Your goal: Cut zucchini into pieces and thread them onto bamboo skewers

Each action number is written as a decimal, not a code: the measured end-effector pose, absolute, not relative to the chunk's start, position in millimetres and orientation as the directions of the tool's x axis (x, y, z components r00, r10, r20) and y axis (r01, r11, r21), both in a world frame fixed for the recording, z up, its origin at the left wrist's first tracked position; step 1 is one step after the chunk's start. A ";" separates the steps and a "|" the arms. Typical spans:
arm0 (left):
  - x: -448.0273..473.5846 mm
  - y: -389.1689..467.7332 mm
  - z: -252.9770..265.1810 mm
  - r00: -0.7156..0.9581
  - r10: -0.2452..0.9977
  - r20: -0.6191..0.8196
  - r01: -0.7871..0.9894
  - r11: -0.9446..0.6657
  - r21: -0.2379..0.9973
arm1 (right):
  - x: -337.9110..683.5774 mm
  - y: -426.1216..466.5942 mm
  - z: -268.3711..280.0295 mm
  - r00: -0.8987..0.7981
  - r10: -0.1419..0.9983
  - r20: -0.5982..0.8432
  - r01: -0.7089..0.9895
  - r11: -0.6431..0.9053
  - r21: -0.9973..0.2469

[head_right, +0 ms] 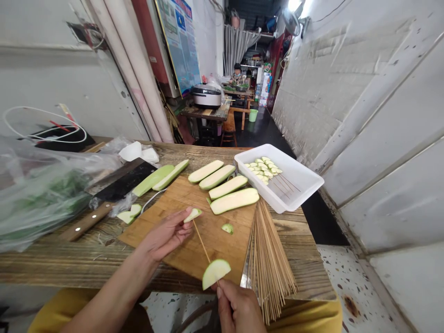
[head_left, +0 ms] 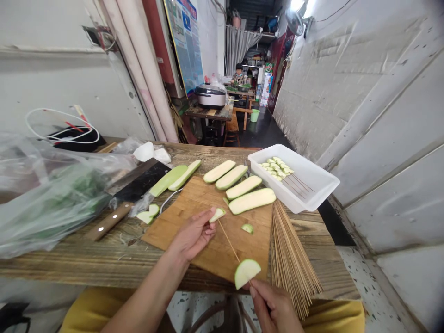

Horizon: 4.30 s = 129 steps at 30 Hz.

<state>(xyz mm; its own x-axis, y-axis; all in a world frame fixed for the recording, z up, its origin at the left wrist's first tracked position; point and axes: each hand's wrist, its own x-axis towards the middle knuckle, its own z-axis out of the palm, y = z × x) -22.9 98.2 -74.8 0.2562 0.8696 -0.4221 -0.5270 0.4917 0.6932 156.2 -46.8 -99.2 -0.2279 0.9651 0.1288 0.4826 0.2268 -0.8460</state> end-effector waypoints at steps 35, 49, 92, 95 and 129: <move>-6.1 82.3 -64.9 0.204 0.886 -0.417 -0.471 0.462 0.752 | 151.4 -51.4 -115.7 -0.151 0.947 0.283 0.481 0.321 -0.816; -6.3 71.6 -51.2 0.272 0.892 -0.362 -0.442 0.450 0.776 | 143.1 -51.5 -118.4 -0.069 0.892 0.447 0.463 0.426 -0.777; -55.3 68.4 -71.2 -0.047 0.964 0.260 0.603 -0.181 0.777 | 152.3 -41.5 -91.3 0.071 0.872 0.484 0.599 0.351 -0.720; -67.8 82.2 -86.0 0.048 0.971 0.234 0.866 -0.157 0.475 | 154.6 -41.3 -98.9 0.052 0.902 0.428 0.580 0.322 -0.749; -48.5 93.9 -99.6 0.035 0.967 -0.254 0.071 0.251 0.965 | 148.5 -44.6 -112.9 -0.182 0.978 0.102 0.536 0.186 -0.824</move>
